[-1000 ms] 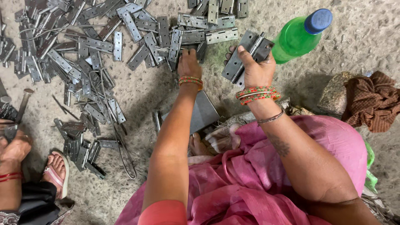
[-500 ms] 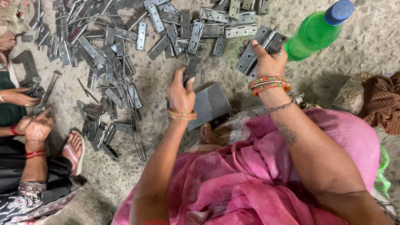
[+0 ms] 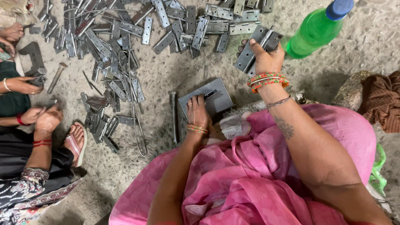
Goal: The person sits on the floor and assembles metal hinges by inserting pins into hinge plates using a metal block and a cylindrical tool. They repeatedly pick up hinge plates, align them, insert the pin, and place the assembled hinge aside.
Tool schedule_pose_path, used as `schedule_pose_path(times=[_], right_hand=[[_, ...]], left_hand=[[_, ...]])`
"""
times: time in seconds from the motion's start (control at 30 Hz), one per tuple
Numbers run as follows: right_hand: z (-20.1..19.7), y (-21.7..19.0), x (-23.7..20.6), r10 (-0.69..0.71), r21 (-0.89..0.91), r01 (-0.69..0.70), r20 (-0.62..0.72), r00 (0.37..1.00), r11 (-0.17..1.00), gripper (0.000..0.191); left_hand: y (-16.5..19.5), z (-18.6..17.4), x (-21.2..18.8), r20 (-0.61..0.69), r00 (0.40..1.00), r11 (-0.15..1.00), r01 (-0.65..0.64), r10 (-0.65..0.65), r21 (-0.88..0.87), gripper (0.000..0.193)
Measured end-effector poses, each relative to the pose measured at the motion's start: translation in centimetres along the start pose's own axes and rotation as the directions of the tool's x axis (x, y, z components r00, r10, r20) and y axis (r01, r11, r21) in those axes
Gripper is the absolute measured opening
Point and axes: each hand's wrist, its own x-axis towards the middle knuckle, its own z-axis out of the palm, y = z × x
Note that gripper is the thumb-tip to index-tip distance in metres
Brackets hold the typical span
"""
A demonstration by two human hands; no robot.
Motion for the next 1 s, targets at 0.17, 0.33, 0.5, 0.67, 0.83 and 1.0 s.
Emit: schedule_pose_path(times=[0.17,0.33,0.5,0.67,0.83,1.0], right_hand=[[0.0,0.6,0.3,-0.017,0.020,0.016,0.015,1.000,1.000,0.025],[0.0,0.8,0.1,0.025,-0.003,-0.025,0.007,1.000,1.000,0.025],[-0.2,1.2,0.1,0.026,-0.013,-0.025,0.031,0.999,1.000,0.024],[-0.4,1.6,0.4,0.039,-0.015,-0.039,0.018,0.999,0.999,0.024],[-0.4,1.7,0.3,0.051,-0.031,-0.051,0.013,0.999,0.998,0.024],[0.2,1.1,0.0,0.089,-0.067,-0.089,0.008,0.996,0.994,0.024]], left_hand=[[1.0,-2.0,-0.4,-0.031,0.999,0.988,-0.023,0.019,-0.154,0.058],[1.7,-3.2,-0.4,-0.059,0.998,0.973,-0.005,-0.009,-0.229,0.044],[2.1,-2.9,0.0,-0.069,0.995,0.977,0.062,-0.078,-0.206,0.033],[1.6,-2.4,0.9,-0.111,0.991,0.983,0.052,-0.072,-0.175,0.027],[-1.4,-1.8,2.4,0.094,0.969,0.903,0.247,-0.228,-0.351,0.018],[-3.2,-2.6,4.6,0.338,0.825,0.458,0.540,-0.452,-0.706,0.024]])
